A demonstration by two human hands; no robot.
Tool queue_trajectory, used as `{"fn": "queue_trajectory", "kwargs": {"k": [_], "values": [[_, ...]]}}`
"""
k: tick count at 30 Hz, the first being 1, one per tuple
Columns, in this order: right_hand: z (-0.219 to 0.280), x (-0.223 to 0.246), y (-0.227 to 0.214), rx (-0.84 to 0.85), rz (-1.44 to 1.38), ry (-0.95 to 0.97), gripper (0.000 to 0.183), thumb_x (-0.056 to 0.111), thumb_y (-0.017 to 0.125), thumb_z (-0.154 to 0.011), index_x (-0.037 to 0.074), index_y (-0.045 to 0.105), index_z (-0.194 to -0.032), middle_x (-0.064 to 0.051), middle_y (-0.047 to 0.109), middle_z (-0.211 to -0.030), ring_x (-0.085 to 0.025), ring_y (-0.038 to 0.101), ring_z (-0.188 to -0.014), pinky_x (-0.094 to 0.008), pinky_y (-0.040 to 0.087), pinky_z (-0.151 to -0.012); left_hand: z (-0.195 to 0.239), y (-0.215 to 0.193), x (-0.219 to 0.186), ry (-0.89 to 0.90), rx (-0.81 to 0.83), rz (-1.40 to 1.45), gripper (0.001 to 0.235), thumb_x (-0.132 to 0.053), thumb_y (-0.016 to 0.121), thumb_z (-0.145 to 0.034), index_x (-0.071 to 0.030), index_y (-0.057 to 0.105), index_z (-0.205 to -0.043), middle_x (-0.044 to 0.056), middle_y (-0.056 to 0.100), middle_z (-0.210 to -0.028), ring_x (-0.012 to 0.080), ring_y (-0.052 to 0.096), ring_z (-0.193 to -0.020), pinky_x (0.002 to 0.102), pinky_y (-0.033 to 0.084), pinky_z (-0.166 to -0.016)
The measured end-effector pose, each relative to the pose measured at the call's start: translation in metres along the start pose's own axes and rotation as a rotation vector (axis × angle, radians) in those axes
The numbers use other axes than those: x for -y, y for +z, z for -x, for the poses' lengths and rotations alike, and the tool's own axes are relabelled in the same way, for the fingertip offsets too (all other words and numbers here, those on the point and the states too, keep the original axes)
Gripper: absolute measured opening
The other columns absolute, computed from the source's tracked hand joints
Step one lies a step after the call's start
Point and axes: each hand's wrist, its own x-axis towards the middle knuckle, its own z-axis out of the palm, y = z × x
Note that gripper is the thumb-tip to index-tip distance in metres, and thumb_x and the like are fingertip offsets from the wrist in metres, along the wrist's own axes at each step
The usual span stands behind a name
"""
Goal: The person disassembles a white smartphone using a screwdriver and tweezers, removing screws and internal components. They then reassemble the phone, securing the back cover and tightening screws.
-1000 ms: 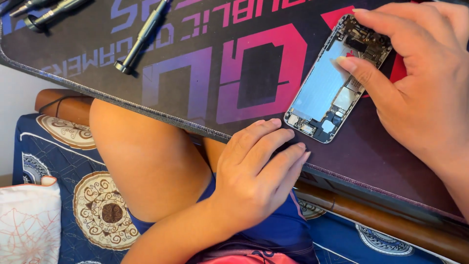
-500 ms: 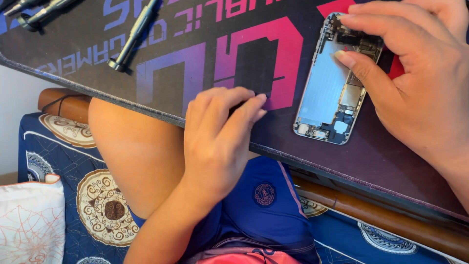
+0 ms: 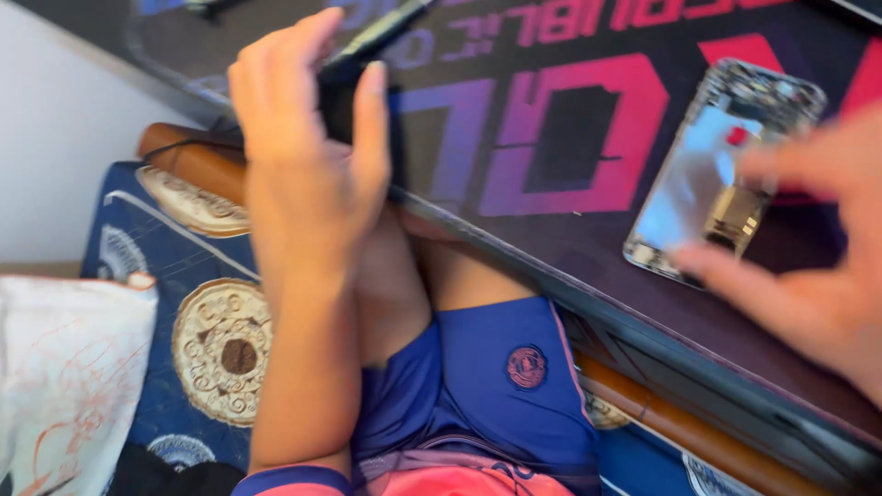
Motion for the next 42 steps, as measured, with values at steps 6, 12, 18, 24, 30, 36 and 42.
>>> {"fn": "queue_trajectory", "kwargs": {"k": [6,12,18,24,30,36,42], "values": [[0.021,0.014,0.005,-0.006,0.088,0.065,0.071,0.036,0.093,-0.071,-0.003,0.074,-0.127,-0.01,0.074,-0.125,-0.032,0.057,-0.131,-0.04,0.045,-0.117,-0.008,0.021,0.032,-0.049,-0.131,0.086,0.013,-0.015,0.071,-0.102,-0.005,0.071,-0.11,0.009,0.054,-0.099,0.0261,0.051,-0.092,0.037,0.043,-0.088],[0.012,0.003,0.009,-0.073,0.024,-0.254,0.042,0.02,0.094,-0.084,-0.006,0.076,-0.111,-0.009,0.072,-0.102,-0.033,0.067,-0.105,-0.042,0.056,-0.096,0.002,-0.009,-0.016,-0.392,0.013,0.408,0.022,-0.013,0.059,-0.112,-0.012,0.054,-0.133,0.004,0.066,-0.101,0.0111,0.064,-0.092,0.024,0.052,-0.094],[0.007,0.007,0.006,-0.022,-0.037,-0.22,0.036,0.015,0.09,-0.086,-0.004,0.071,-0.11,-0.016,0.073,-0.102,-0.028,0.067,-0.102,-0.039,0.058,-0.096,0.03,-0.024,-0.06,-0.212,-0.026,0.893,0.028,0.001,0.07,-0.1,-0.019,0.063,-0.117,0.001,0.051,-0.067,0.0114,0.051,-0.052,0.028,0.034,-0.06],[0.007,0.002,0.005,0.009,-0.009,-0.281,0.041,0.018,0.088,-0.086,-0.004,0.068,-0.115,-0.012,0.074,-0.108,-0.03,0.066,-0.105,-0.041,0.058,-0.095,0.02,-0.03,-0.086,0.098,0.151,-0.015,0.018,-0.021,0.082,-0.1,-0.013,0.074,-0.114,0.002,0.072,-0.088,0.019,0.064,-0.075,0.032,0.056,-0.077],[0.007,0.004,0.006,0.016,0.077,-0.348,0.042,0.019,0.084,-0.089,-0.002,0.068,-0.122,-0.01,0.076,-0.115,-0.034,0.068,-0.109,-0.042,0.054,-0.099,0.021,0.006,-0.08,0.235,0.023,0.126,0.011,0.008,0.058,-0.102,0.001,0.066,-0.102,0.007,0.048,-0.082,0.027,0.043,-0.068,0.04,0.036,-0.064],[0.008,0.006,0.008,-0.011,0.074,-0.366,0.042,0.014,0.085,-0.09,-0.003,0.067,-0.124,-0.011,0.076,-0.116,-0.034,0.068,-0.107,-0.041,0.053,-0.098,0.019,-0.001,-0.08,0.28,-0.058,-0.128,0.019,-0.011,0.057,-0.11,-0.005,0.063,-0.092,0.005,0.036,-0.076,0.0239,0.038,-0.066,0.04,0.034,-0.061],[0.007,0.006,0.006,-0.044,0.043,-0.39,0.049,0.014,0.086,-0.089,-0.009,0.063,-0.126,-0.018,0.076,-0.12,-0.037,0.066,-0.111,-0.045,0.055,-0.101,0.019,0.001,-0.051,0.016,0.043,0.308,0.021,-0.021,0.046,-0.11,-0.002,0.054,-0.106,0.015,0.057,-0.11,0.0325,0.056,-0.103,0.041,0.043,-0.096]]}}
